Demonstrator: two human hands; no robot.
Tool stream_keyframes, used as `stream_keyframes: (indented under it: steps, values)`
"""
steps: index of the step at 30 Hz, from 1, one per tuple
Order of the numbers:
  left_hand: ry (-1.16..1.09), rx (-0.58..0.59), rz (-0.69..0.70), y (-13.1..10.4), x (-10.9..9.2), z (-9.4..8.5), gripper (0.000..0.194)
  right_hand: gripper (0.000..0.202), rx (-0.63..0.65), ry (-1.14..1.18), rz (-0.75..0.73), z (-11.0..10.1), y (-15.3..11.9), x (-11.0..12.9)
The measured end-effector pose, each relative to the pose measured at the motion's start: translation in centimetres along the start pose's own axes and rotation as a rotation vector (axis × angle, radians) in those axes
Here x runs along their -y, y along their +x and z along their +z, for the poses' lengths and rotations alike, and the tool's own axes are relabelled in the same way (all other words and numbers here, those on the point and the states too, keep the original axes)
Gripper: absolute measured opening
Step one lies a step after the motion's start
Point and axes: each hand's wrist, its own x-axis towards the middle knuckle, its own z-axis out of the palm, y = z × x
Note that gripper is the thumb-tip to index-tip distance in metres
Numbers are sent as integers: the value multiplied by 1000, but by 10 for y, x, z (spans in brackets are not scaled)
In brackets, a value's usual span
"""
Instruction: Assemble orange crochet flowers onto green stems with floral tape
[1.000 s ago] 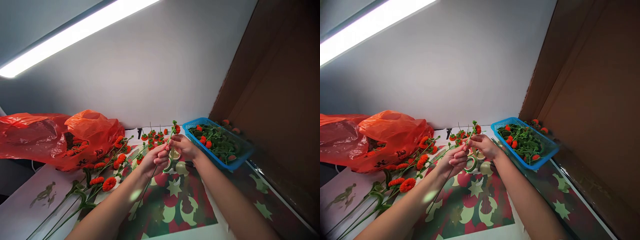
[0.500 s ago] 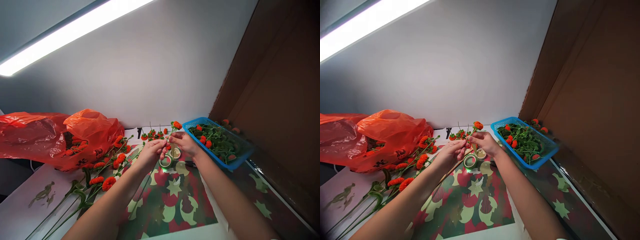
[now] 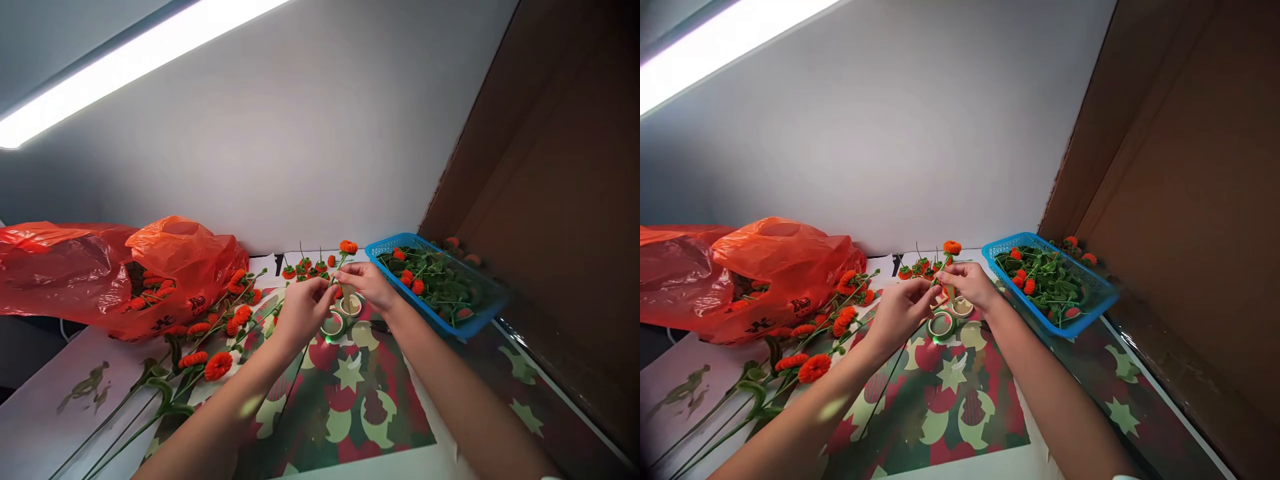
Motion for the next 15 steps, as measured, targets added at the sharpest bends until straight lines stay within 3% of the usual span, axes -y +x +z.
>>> stream_keyframes:
  steps: [3,5,7,11,13,15]
  values:
    - [206,-101,136,-2,1,1,30,27,-25,-14,9,4,-1,-3]
    - [143,-76,96,-1,1,-1,33,28,-16,53,34,7,-1,-6]
    - [-82,32,-32,1,0,-3,32,31,16,152,50,10,-2,-8]
    - [-757,342,-349,2,-1,-5,21,36,127,205,-19,14,-5,-8]
    - [-976,413,-431,1,0,-2,19,36,158,117,-106,13,-6,-5]
    - [-1018,421,-444,1,2,1,20,37,140,12,-162,11,-7,-1]
